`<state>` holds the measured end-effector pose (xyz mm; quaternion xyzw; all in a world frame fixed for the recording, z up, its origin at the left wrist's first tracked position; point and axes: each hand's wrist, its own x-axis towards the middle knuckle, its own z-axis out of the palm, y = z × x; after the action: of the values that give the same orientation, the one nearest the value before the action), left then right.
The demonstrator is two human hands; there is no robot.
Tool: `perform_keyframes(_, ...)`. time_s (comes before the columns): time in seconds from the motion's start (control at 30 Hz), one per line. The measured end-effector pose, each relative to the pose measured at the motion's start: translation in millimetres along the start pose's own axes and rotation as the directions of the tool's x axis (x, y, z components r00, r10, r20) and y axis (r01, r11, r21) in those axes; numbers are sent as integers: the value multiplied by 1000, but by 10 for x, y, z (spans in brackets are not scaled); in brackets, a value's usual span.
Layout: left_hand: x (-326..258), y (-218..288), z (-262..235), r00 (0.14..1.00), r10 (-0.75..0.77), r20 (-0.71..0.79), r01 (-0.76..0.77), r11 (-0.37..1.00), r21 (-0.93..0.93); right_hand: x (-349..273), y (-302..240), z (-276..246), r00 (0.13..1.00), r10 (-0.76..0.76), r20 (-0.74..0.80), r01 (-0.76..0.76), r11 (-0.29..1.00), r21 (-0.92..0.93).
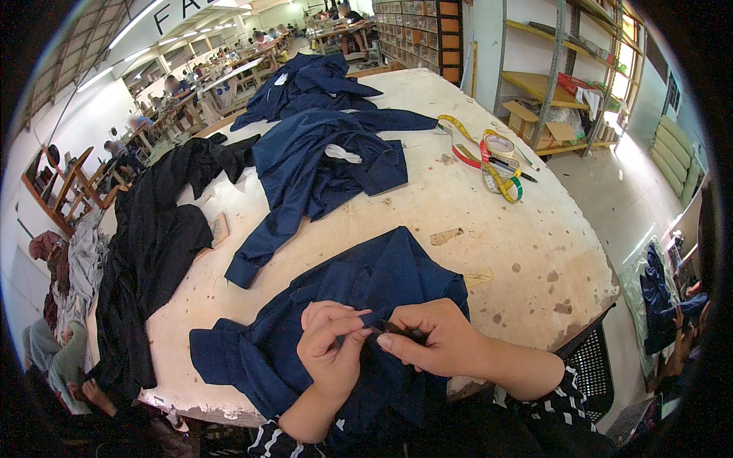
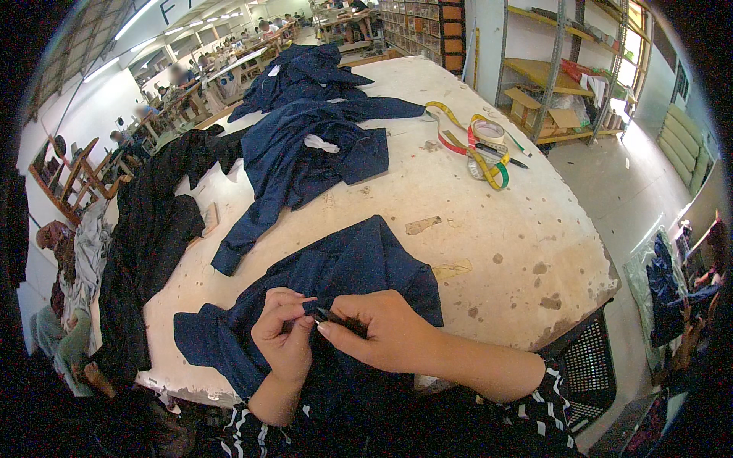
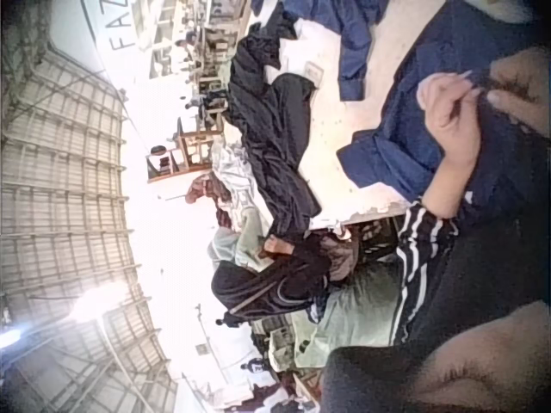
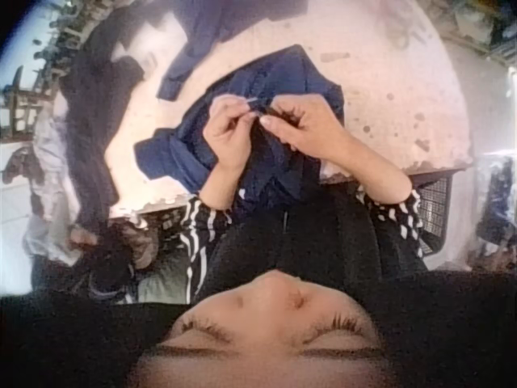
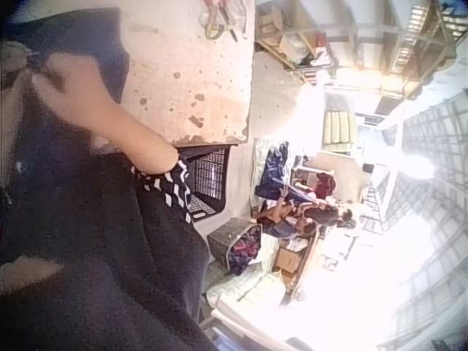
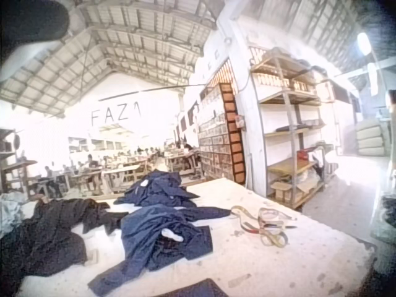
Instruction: The person uses a small blade to trim loose threads from a dark blue garment on a worktable. The person repeatedly snips threads and adjusts the fabric, then briefly handles a roll of tape before resuming trimming.
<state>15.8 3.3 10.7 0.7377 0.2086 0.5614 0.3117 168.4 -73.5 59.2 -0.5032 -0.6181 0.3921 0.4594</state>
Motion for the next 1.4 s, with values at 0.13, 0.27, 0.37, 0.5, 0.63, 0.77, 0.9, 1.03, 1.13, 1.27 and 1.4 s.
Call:
perform_keyframes(0.13, 10, 28, 36, 998, -26, -53, 23, 998, -52, 3, 22, 7, 999, 40, 6, -40, 999, -21)
perform_keyframes(0.27, 10, 10, 38, 997, -13, -70, 10, 999, -49, -12, 52, 60, 993, -6, -114, 12, 998, 56)
perform_keyframes(0.37, 10, 25, 34, 997, -19, -70, 15, 998, -59, -39, -60, 10, 980, 113, -166, -71, 969, 238)
perform_keyframes(0.5, 0, 3, 23, 999, -26, -47, 24, 999, -49, -30, -11, -34, 999, -41, -19, 41, 999, 6)
perform_keyframes(0.63, -13, -24, 7, 1000, -10, -4, 10, 999, -37, -12, -9, -31, 998, -55, -13, 55, 997, -58)
perform_keyframes(0.77, -21, -35, 12, 1000, -7, -5, 7, 999, -32, -11, -41, -25, 1000, -5, -29, 3, 999, -53)
perform_keyframes(0.9, -15, -23, 5, 1000, -4, 9, 4, 1000, -14, -10, -42, -25, 1000, 9, -24, -11, 997, -72)
perform_keyframes(1.03, -22, -35, 5, 1000, -3, 8, 4, 1000, -19, -7, -46, -23, 999, -13, -40, 8, 994, -109)
perform_keyframes(1.13, -22, -16, 15, 999, -7, 35, 8, 1000, -10, -2, 8, 4, 993, -38, -110, 27, 994, -102)
perform_keyframes(1.27, -33, -33, 12, 998, -37, 48, 40, 997, -62, -7, 16, 3, 990, 62, -129, -53, 996, 76)
perform_keyframes(1.4, 4, 8, 49, 996, -77, -46, 74, 995, -69, -17, -35, -45, 998, 51, -35, -51, 999, -9)
